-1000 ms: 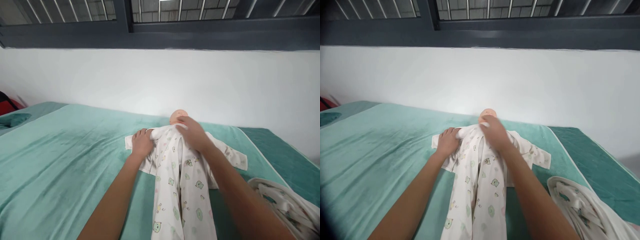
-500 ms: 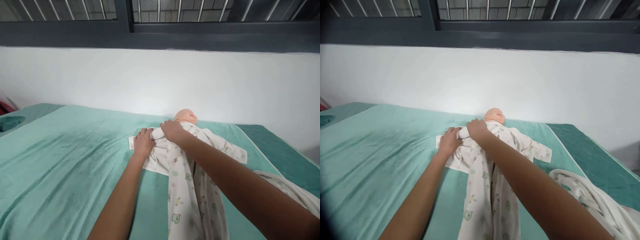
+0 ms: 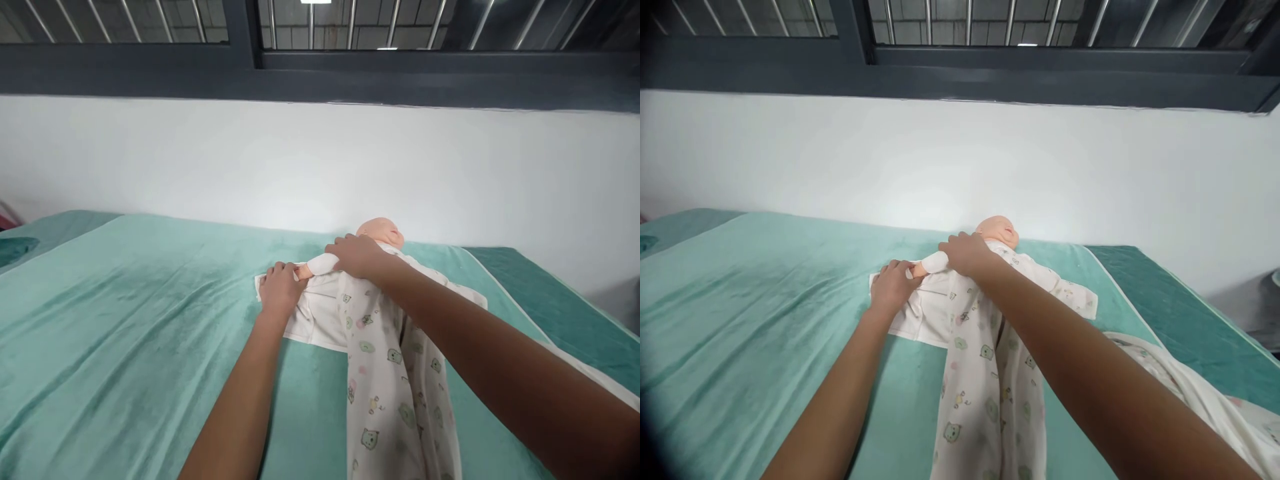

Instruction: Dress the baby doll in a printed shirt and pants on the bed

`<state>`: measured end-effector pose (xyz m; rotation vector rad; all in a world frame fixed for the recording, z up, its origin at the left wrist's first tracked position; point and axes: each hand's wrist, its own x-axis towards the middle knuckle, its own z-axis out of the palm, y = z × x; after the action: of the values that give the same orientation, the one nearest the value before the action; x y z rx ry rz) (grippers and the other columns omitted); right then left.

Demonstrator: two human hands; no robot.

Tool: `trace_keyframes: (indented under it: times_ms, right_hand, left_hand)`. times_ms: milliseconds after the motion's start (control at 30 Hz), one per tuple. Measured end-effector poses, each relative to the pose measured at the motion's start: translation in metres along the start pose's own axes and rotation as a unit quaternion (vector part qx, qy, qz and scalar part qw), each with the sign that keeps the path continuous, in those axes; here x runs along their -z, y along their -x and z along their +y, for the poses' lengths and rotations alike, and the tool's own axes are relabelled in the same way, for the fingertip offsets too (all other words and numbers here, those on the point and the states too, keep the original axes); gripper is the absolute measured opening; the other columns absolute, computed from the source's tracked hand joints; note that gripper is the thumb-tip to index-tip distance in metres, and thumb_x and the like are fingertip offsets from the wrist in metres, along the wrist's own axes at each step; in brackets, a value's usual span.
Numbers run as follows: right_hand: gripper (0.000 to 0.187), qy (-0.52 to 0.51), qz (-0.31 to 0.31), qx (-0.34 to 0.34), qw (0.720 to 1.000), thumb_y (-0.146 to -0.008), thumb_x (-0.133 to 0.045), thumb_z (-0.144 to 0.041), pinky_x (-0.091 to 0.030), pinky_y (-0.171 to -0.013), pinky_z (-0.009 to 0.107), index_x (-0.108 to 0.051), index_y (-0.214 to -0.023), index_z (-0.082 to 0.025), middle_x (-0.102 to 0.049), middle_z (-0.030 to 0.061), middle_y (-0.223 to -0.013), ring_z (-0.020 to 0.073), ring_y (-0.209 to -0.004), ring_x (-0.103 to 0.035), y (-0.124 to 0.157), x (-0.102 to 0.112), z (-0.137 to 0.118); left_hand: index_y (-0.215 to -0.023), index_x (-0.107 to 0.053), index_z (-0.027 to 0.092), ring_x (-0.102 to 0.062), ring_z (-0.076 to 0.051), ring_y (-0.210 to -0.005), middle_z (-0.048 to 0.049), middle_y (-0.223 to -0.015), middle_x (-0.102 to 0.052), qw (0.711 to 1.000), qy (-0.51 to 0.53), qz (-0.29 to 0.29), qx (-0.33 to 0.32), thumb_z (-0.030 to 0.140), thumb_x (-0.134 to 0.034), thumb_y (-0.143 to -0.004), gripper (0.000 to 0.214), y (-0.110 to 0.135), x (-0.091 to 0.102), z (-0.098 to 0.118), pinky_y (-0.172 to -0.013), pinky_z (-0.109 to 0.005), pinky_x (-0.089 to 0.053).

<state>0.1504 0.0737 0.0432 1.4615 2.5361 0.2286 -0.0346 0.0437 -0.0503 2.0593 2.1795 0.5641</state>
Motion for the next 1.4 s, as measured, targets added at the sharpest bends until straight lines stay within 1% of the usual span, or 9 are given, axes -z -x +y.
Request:
trace_keyframes:
  times_ms: [500, 667, 767, 833, 967, 1100, 1200, 1300, 1400]
  right_hand:
    - [0.025, -0.015, 0.004, -0.040, 0.999, -0.096, -0.053, -0.030, -0.038, -0.071, 0.033, -0.060, -0.119, -0.024, -0.063, 0.0103, -0.114, 0.0254, -0.097, -0.059, 0.026, 0.025, 0.004]
    - [0.025, -0.039, 0.030, -0.030, 0.998, -0.095, -0.053, -0.033, -0.038, -0.070, 0.032, -0.059, -0.118, -0.025, -0.063, 0.0094, -0.113, 0.0250, -0.096, -0.059, 0.019, 0.016, 0.000]
    - [0.023, -0.042, 0.040, -0.011, 0.998, -0.093, -0.054, -0.033, -0.038, -0.069, 0.032, -0.060, -0.114, -0.026, -0.063, 0.0081, -0.110, 0.0244, -0.094, -0.059, 0.007, 0.005, -0.008]
    - [0.023, -0.039, 0.032, -0.001, 0.999, -0.092, -0.054, -0.033, -0.040, -0.069, 0.032, -0.060, -0.113, -0.026, -0.064, 0.0077, -0.107, 0.0248, -0.093, -0.059, -0.002, -0.001, -0.014]
    - [0.028, -0.068, 0.011, 0.000, 0.998, -0.093, -0.053, -0.038, -0.046, -0.077, 0.036, -0.061, -0.116, -0.024, -0.066, 0.0093, -0.113, 0.0280, -0.103, -0.060, -0.008, -0.002, -0.020]
    - [0.046, -0.234, 0.066, -0.021, 0.970, -0.099, -0.041, -0.050, -0.044, -0.099, 0.042, -0.058, -0.131, -0.022, -0.060, 0.0102, -0.137, 0.0291, -0.125, -0.055, 0.018, 0.003, -0.004]
    - [0.046, -0.353, 0.183, -0.090, 0.913, -0.101, -0.035, -0.049, -0.038, -0.110, 0.042, -0.060, -0.131, -0.024, -0.058, 0.0069, -0.142, 0.0258, -0.132, -0.051, 0.056, -0.013, 0.017]
    - [0.045, -0.382, 0.281, -0.204, 0.856, -0.098, -0.041, -0.047, -0.041, -0.108, 0.042, -0.059, -0.131, -0.023, -0.061, 0.0092, -0.138, 0.0253, -0.127, -0.055, 0.094, -0.054, 0.035]
    - [0.041, -0.335, 0.314, -0.231, 0.858, -0.093, -0.044, -0.036, -0.042, -0.108, 0.046, -0.060, -0.128, -0.020, -0.064, 0.0112, -0.133, 0.0270, -0.126, -0.055, 0.114, -0.097, 0.047]
  left_hand:
    - [-0.092, -0.061, 0.022, -0.058, -0.029, -0.115, -0.0083, -0.118, -0.063, 0.998, 0.015, -0.053, -0.008, 0.037, -0.057, -0.085, 0.018, -0.003, 0.007, -0.005, -0.096, -0.043, -0.044]
    - [-0.116, -0.053, 0.021, -0.063, -0.026, -0.109, -0.0100, -0.122, -0.062, 0.995, 0.076, 0.046, 0.047, 0.045, -0.058, -0.088, 0.037, -0.001, 0.010, -0.003, -0.085, -0.036, -0.048]
    - [-0.124, -0.052, 0.026, -0.060, -0.026, -0.114, -0.0090, -0.129, -0.060, 0.993, 0.028, 0.112, -0.014, 0.034, -0.055, -0.092, 0.033, 0.002, 0.013, 0.000, -0.095, -0.039, -0.044]
    - [-0.121, -0.056, 0.029, -0.059, -0.026, -0.115, -0.0067, -0.123, -0.064, 0.994, -0.007, 0.091, -0.060, 0.031, -0.052, -0.094, 0.027, 0.004, 0.013, 0.001, -0.101, -0.042, -0.040]
    - [-0.114, -0.058, 0.028, -0.058, -0.027, -0.115, -0.0059, -0.114, -0.068, 0.998, -0.032, 0.040, -0.033, 0.030, -0.049, -0.095, 0.021, 0.003, 0.010, -0.004, -0.104, -0.045, -0.038]
    - [-0.112, -0.059, 0.028, -0.057, -0.028, -0.117, -0.0065, -0.122, -0.065, 0.998, -0.029, 0.046, 0.014, 0.033, -0.049, -0.095, 0.020, -0.002, 0.008, -0.013, -0.106, -0.049, -0.037]
    - [-0.113, -0.059, 0.027, -0.057, -0.030, -0.118, -0.0078, -0.123, -0.064, 0.998, -0.026, 0.050, 0.036, 0.034, -0.047, -0.096, 0.022, -0.004, 0.006, -0.017, -0.107, -0.053, -0.036]
    - [-0.113, -0.059, 0.025, -0.057, -0.031, -0.118, -0.0105, -0.123, -0.064, 0.997, -0.034, 0.048, 0.047, 0.032, -0.043, -0.096, 0.024, -0.005, 0.004, -0.018, -0.108, -0.057, -0.035]
    - [-0.113, -0.059, 0.024, -0.057, -0.031, -0.120, -0.0126, -0.122, -0.063, 0.998, -0.042, 0.031, 0.044, 0.030, -0.041, -0.096, 0.025, -0.005, 0.002, -0.016, -0.109, -0.059, -0.034]
